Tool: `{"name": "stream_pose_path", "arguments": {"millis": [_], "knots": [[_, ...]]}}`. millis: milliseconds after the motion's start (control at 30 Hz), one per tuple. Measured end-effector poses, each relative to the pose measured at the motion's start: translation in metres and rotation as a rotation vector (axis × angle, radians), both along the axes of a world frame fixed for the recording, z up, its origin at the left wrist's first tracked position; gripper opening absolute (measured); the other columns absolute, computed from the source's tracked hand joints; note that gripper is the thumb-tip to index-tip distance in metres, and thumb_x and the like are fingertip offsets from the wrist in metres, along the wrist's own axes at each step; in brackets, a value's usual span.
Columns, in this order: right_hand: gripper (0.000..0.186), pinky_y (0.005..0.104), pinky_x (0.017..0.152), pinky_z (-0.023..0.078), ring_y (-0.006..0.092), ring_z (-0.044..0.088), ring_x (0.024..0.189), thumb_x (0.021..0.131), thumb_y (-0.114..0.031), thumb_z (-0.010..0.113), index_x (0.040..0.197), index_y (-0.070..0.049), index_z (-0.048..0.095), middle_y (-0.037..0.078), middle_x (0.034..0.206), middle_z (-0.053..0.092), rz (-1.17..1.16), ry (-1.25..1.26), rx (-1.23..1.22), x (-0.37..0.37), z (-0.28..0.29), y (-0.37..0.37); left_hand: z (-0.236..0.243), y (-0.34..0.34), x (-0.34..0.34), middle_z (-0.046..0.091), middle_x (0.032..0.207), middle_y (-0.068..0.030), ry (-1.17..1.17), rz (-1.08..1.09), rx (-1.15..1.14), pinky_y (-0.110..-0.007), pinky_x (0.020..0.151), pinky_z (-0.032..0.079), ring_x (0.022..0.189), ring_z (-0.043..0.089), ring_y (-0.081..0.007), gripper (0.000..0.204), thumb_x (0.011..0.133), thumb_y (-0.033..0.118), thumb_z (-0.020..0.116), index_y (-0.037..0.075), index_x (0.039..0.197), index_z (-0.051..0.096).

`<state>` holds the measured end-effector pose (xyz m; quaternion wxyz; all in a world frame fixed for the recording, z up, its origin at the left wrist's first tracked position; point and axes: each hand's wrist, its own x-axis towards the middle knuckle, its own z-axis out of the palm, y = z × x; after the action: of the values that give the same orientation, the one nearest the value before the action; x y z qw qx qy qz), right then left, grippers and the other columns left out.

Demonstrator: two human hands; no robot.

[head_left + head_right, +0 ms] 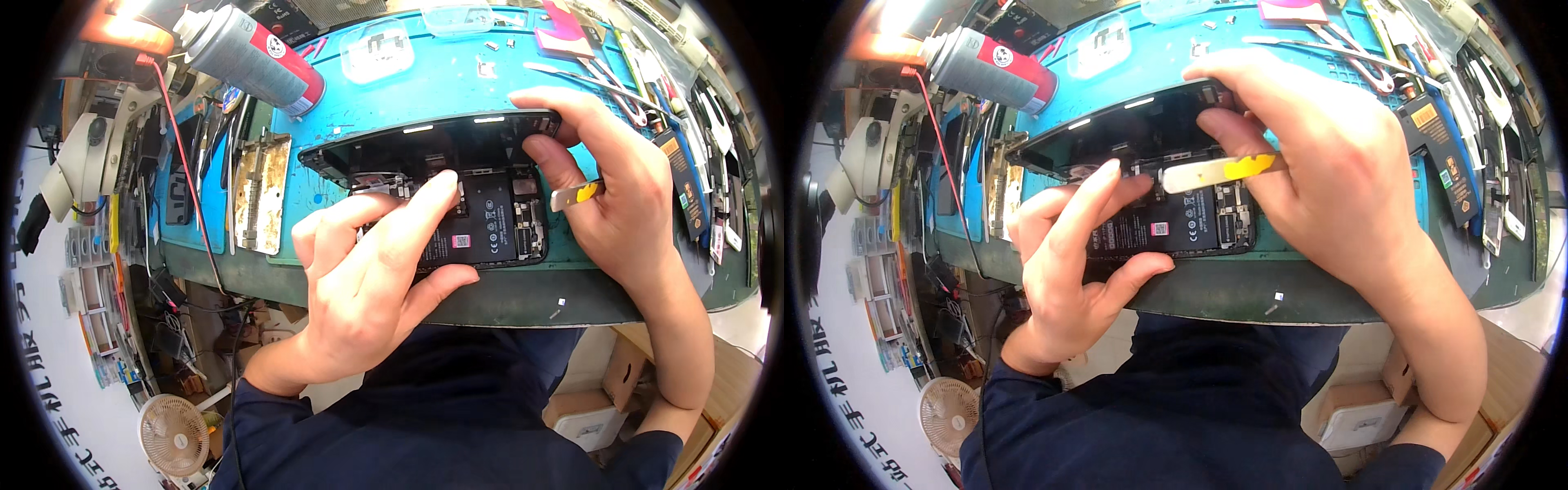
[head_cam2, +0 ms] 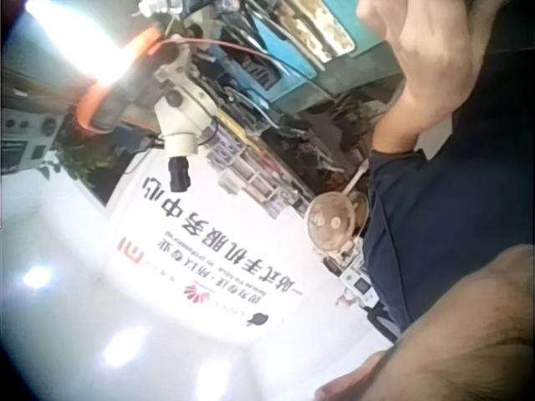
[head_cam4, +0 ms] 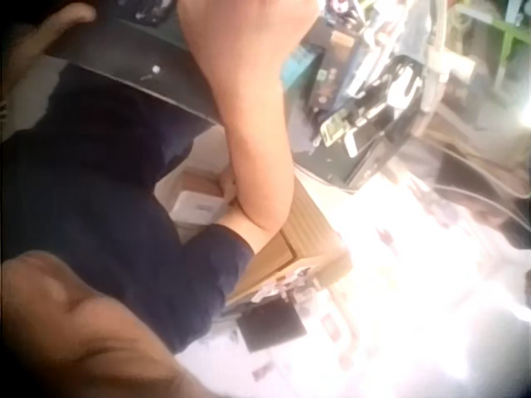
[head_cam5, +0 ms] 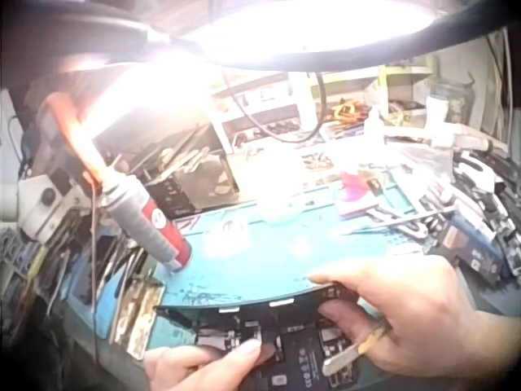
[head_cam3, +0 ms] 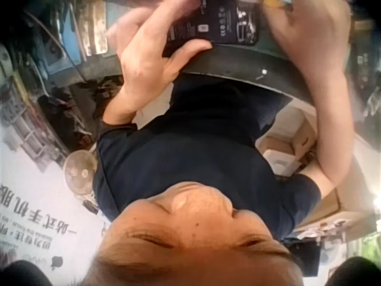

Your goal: The person uses tweezers to carefully manipulate and connect internal ribbon cables and components within a disassembled smartphone. They repeatedly lift the screen assembly to access the motherboard and battery area, ensuring connections are secure before closing the device.

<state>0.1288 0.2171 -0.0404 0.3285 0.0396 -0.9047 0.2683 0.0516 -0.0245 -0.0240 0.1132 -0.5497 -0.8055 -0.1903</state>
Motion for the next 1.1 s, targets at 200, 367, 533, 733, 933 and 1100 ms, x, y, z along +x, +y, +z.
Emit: {"name": "stream_pose_path", "arguments": {"millis": [200,367,533,733,933,1100], "knots": [[0.033,0.0292,0.069,0.055,0.0180,0.067,0.075,0.091,0.000,0.076,0.123,-0.005,0.071,0.009,0.102,0.074,0.014,0.026,0.000,0.000,-0.003,0.001,-0.005,-0.001,-0.003,0.079,0.117,-0.0062,0.020,-0.029,0.002,-0.036,0.095,0.038,0.102,0.060,-0.0197,0.084,0.083,0.040,0.085,-0.004,0.146,0.053],[0.033,0.0293,0.067,0.057,0.0184,0.069,0.077,0.091,0.002,0.075,0.123,-0.005,0.070,0.009,0.104,0.075,0.024,0.005,-0.031,0.001,-0.002,0.000,-0.005,0.001,-0.003,0.079,0.113,-0.0065,0.010,-0.023,0.015,-0.036,0.095,0.038,0.100,0.061,-0.0200,0.091,0.081,0.041,0.087,-0.006,0.149,0.048],[0.033,0.0303,0.068,0.057,0.0203,0.071,0.078,0.091,0.002,0.075,0.123,-0.004,0.070,0.010,0.106,0.075,0.025,0.008,-0.027,0.001,-0.003,0.000,-0.002,0.001,-0.002,0.079,0.112,-0.0067,0.036,-0.023,-0.015,-0.036,0.096,0.038,0.102,0.063,-0.0201,0.093,0.081,0.041,0.086,-0.009,0.148,0.047],[0.032,0.0314,0.072,0.057,0.0231,0.071,0.079,0.091,0.003,0.074,0.123,-0.003,0.069,0.012,0.107,0.074,0.029,0.031,0.020,0.000,-0.003,0.002,0.001,0.000,-0.003,0.079,0.112,-0.0064,0.043,-0.035,-0.049,-0.035,0.098,0.038,0.104,0.065,-0.0196,0.096,0.081,0.043,0.085,-0.013,0.148,0.045],[0.032,0.0315,0.072,0.056,0.0234,0.071,0.079,0.091,0.003,0.073,0.122,-0.002,0.069,0.013,0.107,0.074,0.026,0.027,0.011,0.001,-0.003,0.000,0.002,0.000,-0.006,0.079,0.112,-0.0055,0.082,-0.066,-0.060,-0.035,0.098,0.038,0.104,0.065,-0.0190,0.097,0.080,0.045,0.086,-0.014,0.147,0.047],[0.033,0.0312,0.073,0.056,0.0230,0.069,0.078,0.091,0.003,0.073,0.124,-0.002,0.068,0.013,0.108,0.074,0.026,0.034,0.017,0.001,-0.003,0.000,0.007,0.000,-0.008,0.079,0.112,-0.0039,0.077,-0.065,-0.085,-0.035,0.097,0.038,0.102,0.062,-0.0175,0.089,0.080,0.044,0.085,-0.011,0.143,0.054]]}}
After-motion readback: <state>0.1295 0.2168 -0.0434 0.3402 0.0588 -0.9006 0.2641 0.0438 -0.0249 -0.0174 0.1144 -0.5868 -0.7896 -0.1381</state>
